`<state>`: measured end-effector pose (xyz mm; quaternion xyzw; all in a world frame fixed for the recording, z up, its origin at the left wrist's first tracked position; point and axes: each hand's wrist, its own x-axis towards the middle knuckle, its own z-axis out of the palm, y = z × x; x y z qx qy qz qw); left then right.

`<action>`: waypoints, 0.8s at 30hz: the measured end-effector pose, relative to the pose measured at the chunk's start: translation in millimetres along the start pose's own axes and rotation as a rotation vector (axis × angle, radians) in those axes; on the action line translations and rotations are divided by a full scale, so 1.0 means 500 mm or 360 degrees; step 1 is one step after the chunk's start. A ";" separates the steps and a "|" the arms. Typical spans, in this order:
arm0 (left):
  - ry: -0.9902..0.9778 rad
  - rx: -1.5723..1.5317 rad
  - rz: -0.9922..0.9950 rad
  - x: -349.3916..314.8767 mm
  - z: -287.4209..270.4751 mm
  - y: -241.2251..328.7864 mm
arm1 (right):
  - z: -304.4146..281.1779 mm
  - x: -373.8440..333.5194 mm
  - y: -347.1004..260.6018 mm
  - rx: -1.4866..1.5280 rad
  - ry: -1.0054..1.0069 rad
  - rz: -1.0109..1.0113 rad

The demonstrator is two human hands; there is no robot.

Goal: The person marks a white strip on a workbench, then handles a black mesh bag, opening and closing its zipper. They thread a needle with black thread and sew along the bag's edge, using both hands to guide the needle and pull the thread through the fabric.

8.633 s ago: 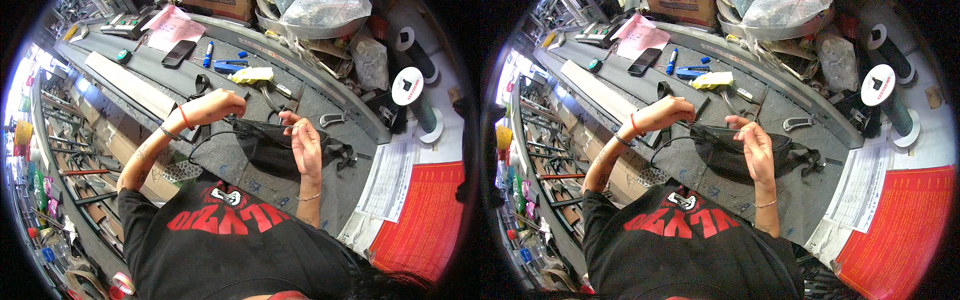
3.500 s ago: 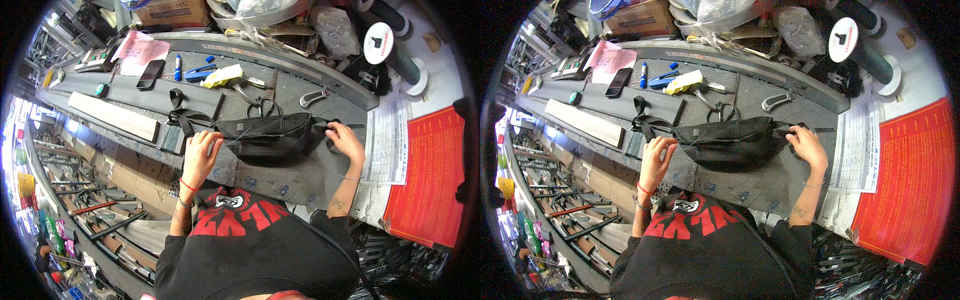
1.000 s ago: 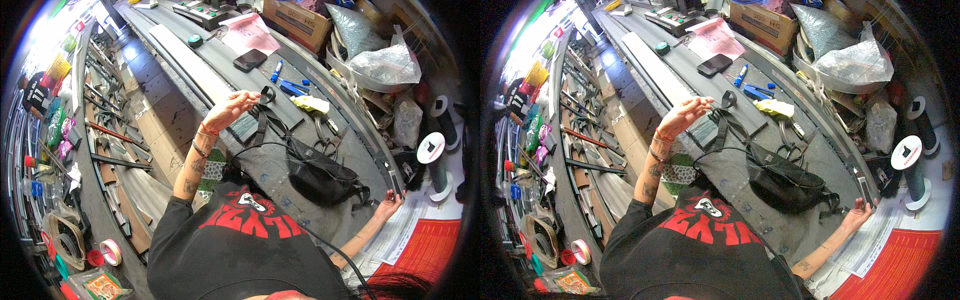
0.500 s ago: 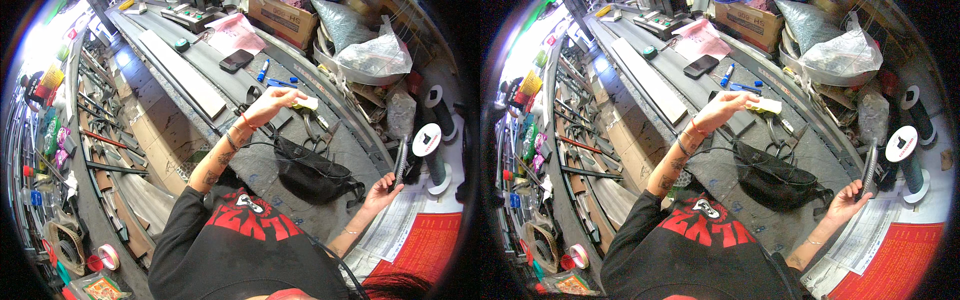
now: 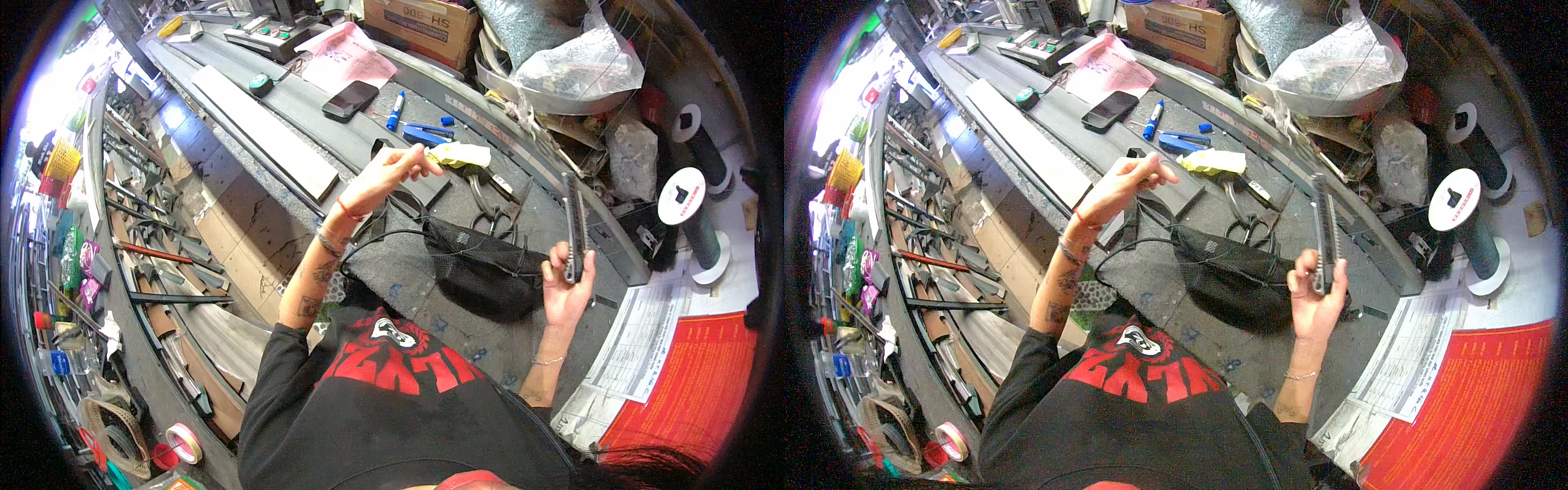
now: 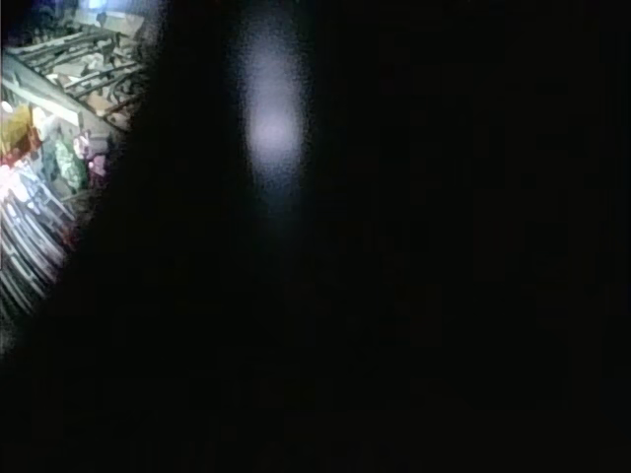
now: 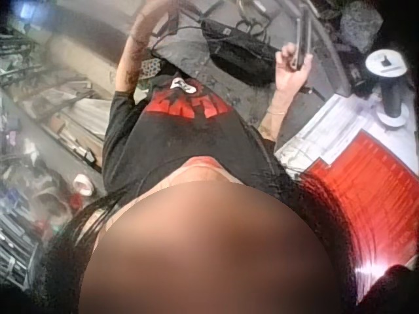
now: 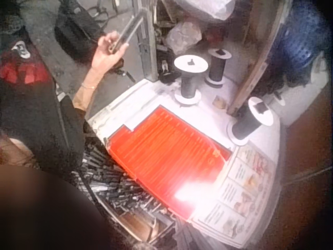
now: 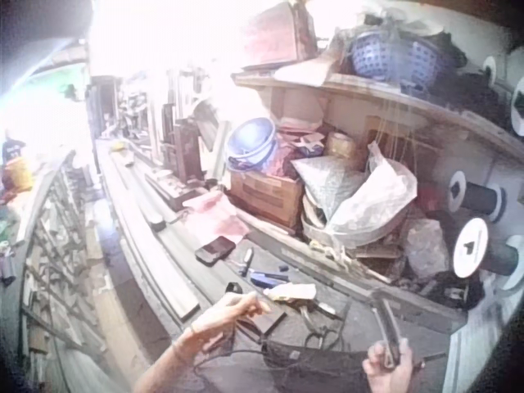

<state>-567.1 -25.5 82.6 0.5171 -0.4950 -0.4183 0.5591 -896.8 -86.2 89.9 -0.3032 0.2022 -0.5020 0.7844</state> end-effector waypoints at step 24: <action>0.0250 -0.0749 0.0064 0.003 0.023 0.100 | 0.105 0.004 -0.044 -0.2489 -0.0713 -0.0808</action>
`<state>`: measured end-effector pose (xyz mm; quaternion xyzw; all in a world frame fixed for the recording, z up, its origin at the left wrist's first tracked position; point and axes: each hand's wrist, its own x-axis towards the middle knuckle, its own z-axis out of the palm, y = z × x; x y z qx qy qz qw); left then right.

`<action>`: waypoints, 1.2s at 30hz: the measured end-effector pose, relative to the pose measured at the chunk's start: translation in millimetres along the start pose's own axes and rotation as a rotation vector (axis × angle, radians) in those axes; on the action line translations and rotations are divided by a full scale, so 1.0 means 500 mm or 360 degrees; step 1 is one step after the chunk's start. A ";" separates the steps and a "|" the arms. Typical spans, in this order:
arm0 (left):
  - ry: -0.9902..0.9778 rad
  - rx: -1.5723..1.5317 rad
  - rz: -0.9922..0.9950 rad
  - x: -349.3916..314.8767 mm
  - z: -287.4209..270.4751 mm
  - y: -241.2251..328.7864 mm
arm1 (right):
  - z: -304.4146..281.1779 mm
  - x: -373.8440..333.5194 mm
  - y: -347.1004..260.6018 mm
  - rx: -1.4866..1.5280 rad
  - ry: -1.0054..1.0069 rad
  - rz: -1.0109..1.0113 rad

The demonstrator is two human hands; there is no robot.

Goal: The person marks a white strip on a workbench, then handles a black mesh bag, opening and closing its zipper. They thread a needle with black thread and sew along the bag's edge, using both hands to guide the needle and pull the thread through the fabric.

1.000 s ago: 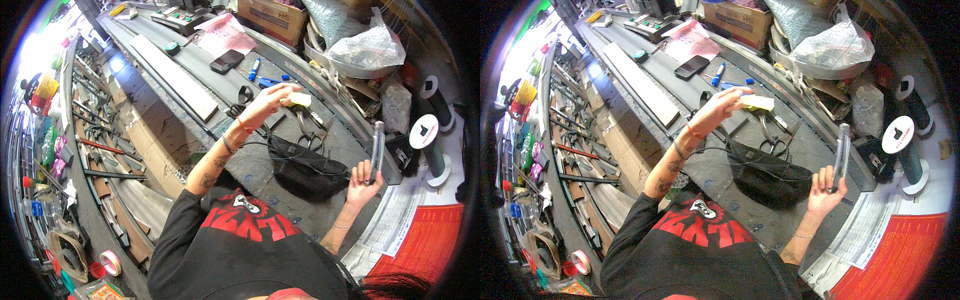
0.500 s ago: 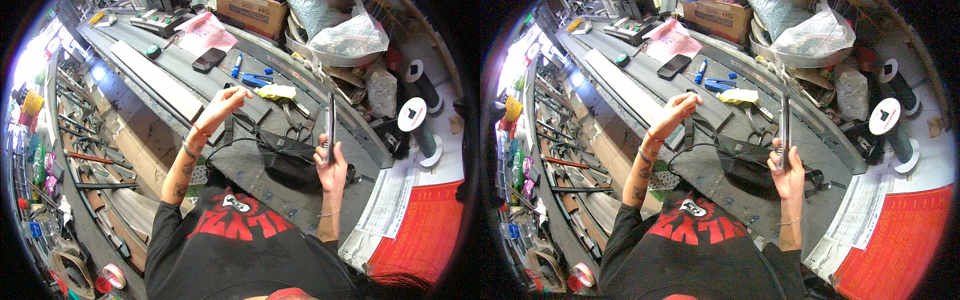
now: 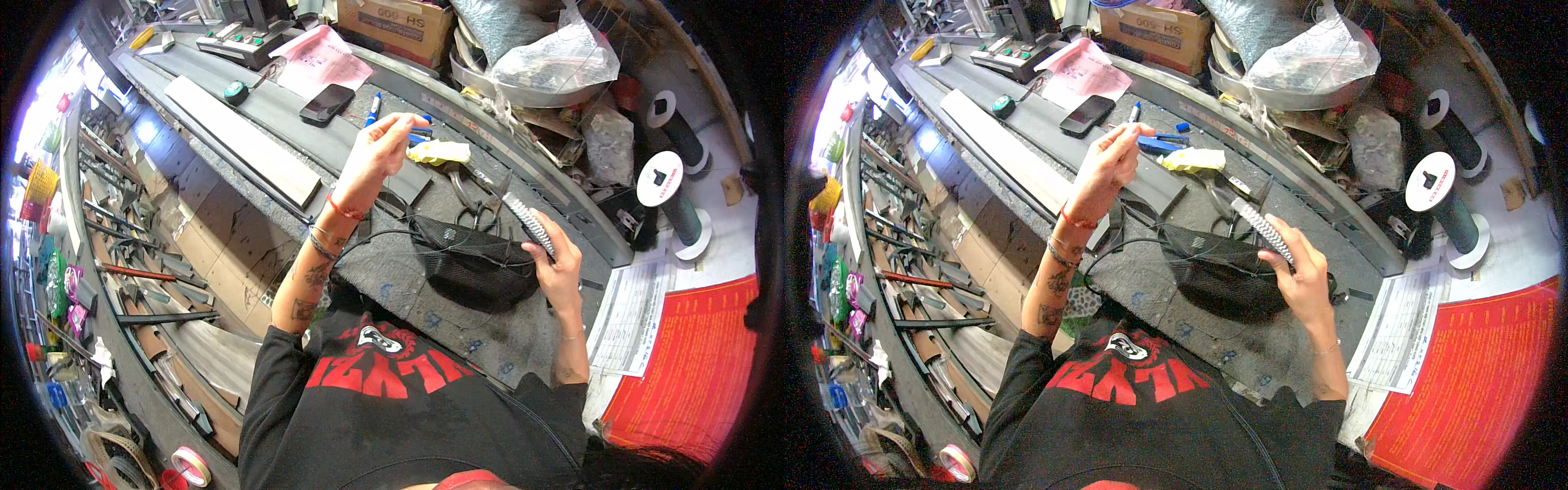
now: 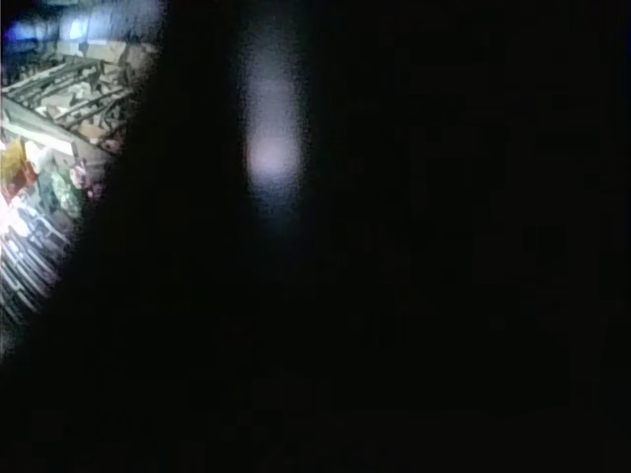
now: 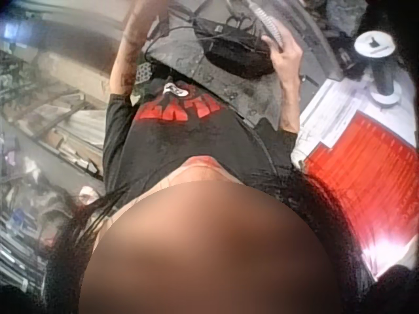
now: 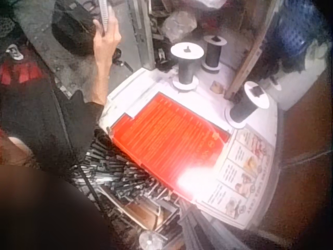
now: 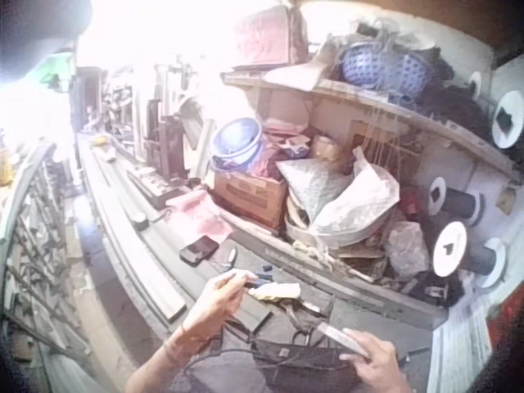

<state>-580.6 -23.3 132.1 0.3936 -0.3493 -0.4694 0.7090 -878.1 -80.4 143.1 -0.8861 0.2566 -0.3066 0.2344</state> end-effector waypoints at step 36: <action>-0.0550 0.1120 -0.0070 -0.068 0.134 -0.163 | -0.319 -0.284 0.129 -0.0039 0.1842 0.0479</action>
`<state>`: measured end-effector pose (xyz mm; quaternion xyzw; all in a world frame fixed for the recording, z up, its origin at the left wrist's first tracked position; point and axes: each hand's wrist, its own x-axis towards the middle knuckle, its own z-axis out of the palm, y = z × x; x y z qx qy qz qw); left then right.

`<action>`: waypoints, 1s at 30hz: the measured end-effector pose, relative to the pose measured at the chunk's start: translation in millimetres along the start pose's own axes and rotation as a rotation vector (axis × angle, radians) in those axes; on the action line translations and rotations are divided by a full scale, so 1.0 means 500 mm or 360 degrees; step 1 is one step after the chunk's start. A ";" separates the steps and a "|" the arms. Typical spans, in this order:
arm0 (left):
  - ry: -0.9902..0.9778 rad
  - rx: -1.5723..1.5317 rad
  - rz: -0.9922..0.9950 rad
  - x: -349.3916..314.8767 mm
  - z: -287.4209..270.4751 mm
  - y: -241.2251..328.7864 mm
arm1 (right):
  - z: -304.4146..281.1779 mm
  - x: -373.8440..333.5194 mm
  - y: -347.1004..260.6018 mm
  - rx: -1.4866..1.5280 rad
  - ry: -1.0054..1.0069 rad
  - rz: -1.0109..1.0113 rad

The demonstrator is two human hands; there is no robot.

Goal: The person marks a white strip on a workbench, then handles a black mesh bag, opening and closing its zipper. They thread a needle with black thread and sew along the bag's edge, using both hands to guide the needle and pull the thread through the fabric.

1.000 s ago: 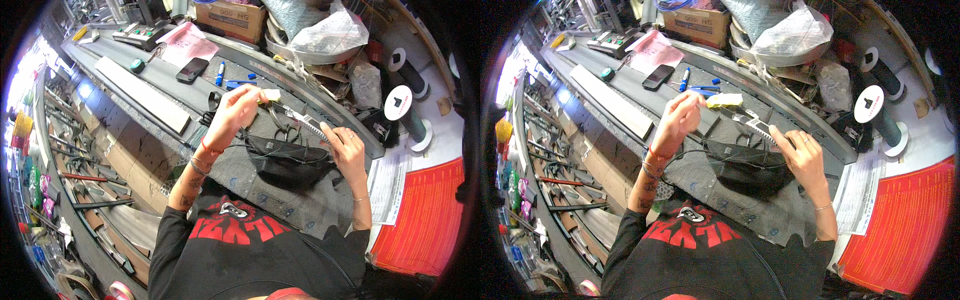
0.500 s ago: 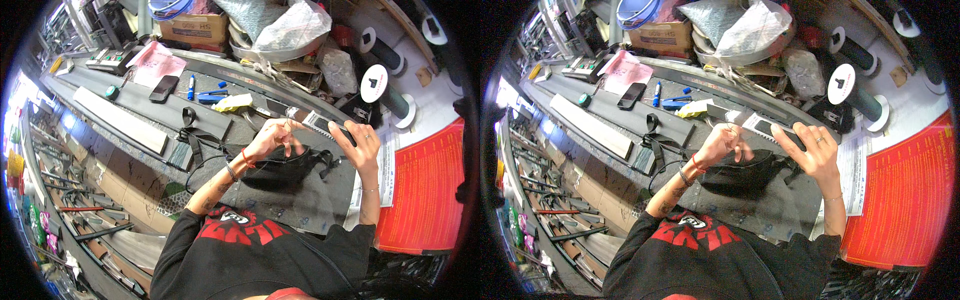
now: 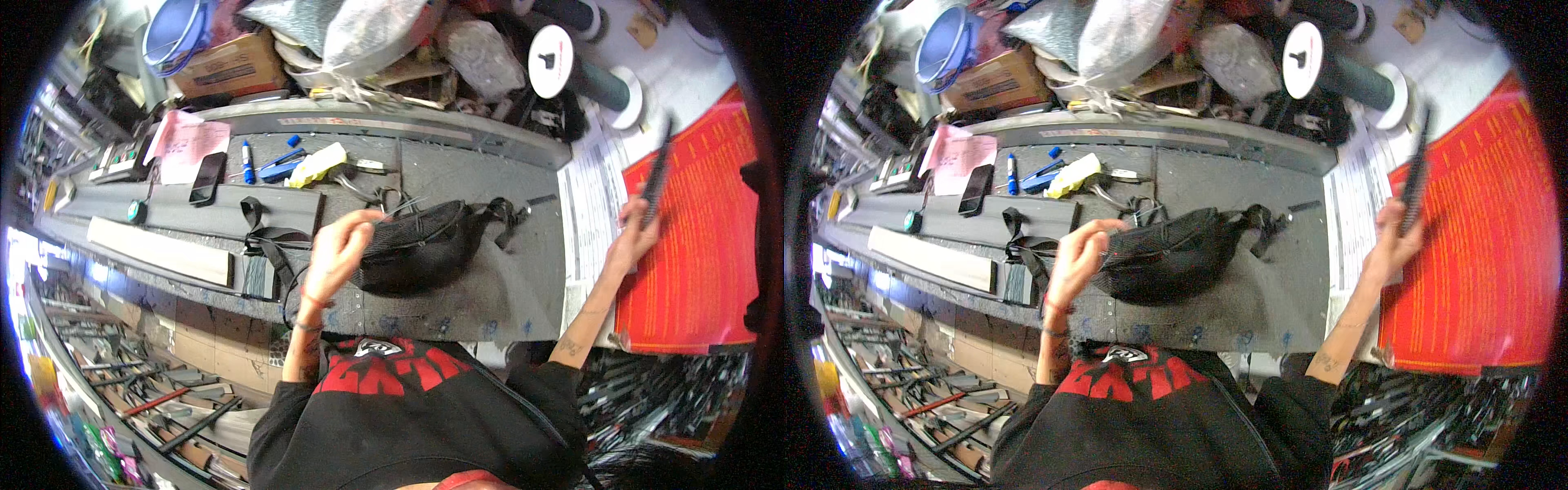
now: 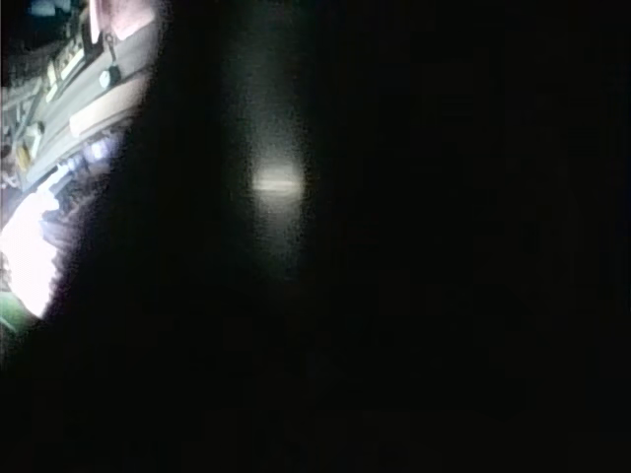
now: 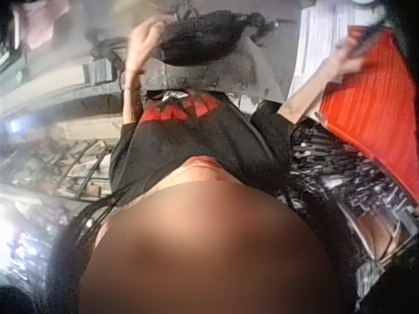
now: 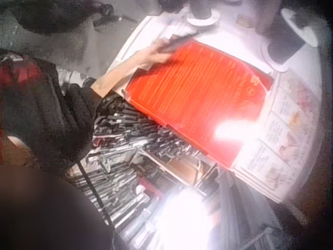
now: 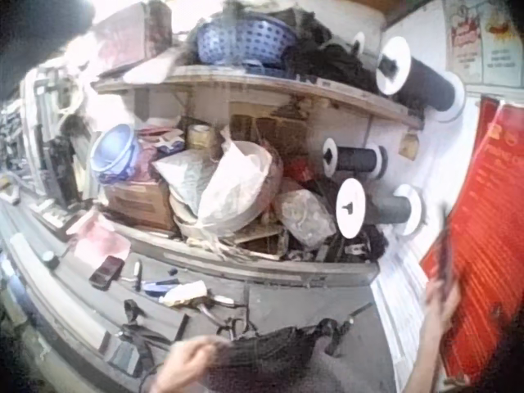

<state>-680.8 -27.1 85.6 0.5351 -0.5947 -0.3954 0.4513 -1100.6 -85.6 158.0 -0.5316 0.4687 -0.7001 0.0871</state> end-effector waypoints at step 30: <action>-0.0855 -0.0634 -0.0242 -0.028 0.224 0.042 | 0.121 -0.364 -0.057 0.0379 -0.1047 0.0790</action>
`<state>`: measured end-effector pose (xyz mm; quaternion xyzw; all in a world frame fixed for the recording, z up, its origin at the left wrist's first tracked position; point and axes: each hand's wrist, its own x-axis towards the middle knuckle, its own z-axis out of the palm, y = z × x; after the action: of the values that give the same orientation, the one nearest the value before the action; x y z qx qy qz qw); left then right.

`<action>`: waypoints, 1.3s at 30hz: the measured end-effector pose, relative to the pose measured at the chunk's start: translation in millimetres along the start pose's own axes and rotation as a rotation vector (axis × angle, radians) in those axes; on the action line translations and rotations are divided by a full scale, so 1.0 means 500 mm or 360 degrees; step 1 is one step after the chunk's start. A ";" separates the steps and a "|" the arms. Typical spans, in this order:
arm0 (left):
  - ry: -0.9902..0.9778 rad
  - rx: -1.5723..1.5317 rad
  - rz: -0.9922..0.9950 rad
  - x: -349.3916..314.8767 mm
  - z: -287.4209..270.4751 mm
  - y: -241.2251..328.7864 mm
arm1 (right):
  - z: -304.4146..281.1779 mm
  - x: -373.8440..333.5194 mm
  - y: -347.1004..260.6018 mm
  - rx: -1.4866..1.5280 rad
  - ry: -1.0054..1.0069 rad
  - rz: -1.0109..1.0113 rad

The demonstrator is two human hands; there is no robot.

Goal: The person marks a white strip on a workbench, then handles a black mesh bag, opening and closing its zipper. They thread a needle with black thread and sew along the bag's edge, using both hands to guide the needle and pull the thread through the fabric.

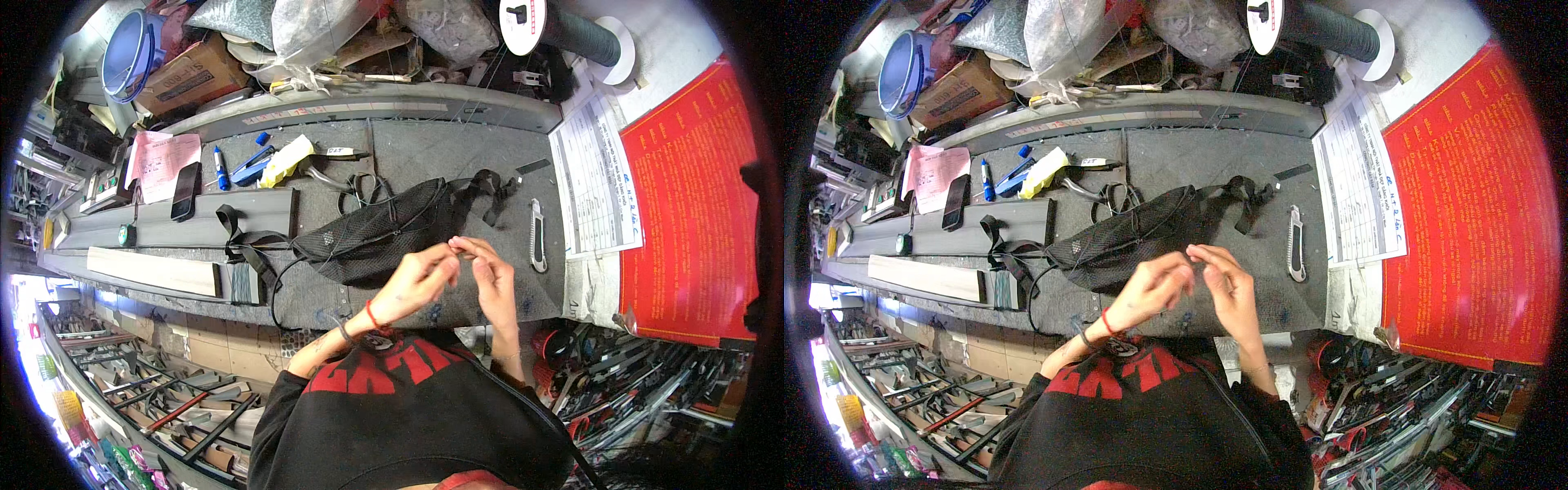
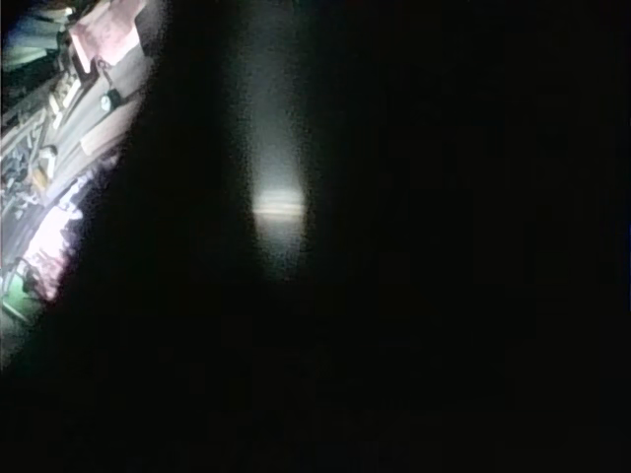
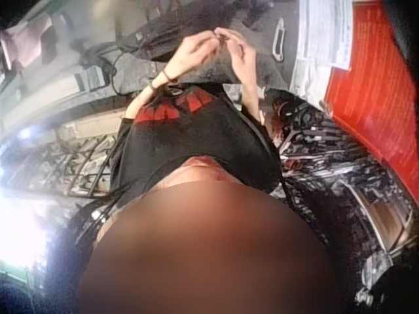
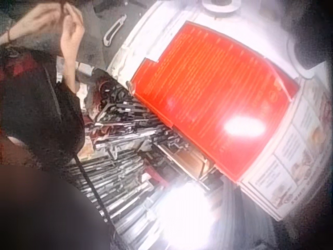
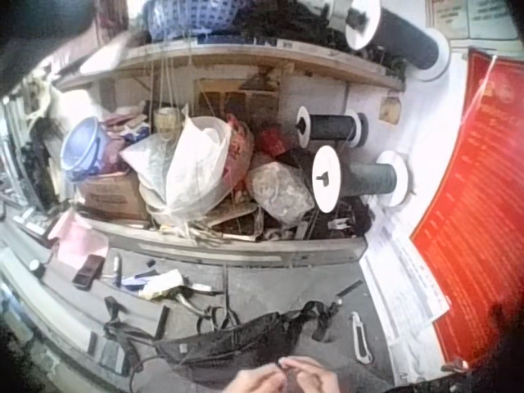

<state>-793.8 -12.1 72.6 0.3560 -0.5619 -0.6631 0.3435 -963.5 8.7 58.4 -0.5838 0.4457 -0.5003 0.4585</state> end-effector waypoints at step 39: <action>-0.0009 0.1131 0.0156 0.184 -0.121 -0.052 | -0.022 0.024 0.011 -0.0612 0.0504 0.0168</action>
<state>-790.6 -117.6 31.8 0.4238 -0.7747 -0.4101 0.2281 -973.8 -5.2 56.0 -0.5507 0.6288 -0.4668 0.2890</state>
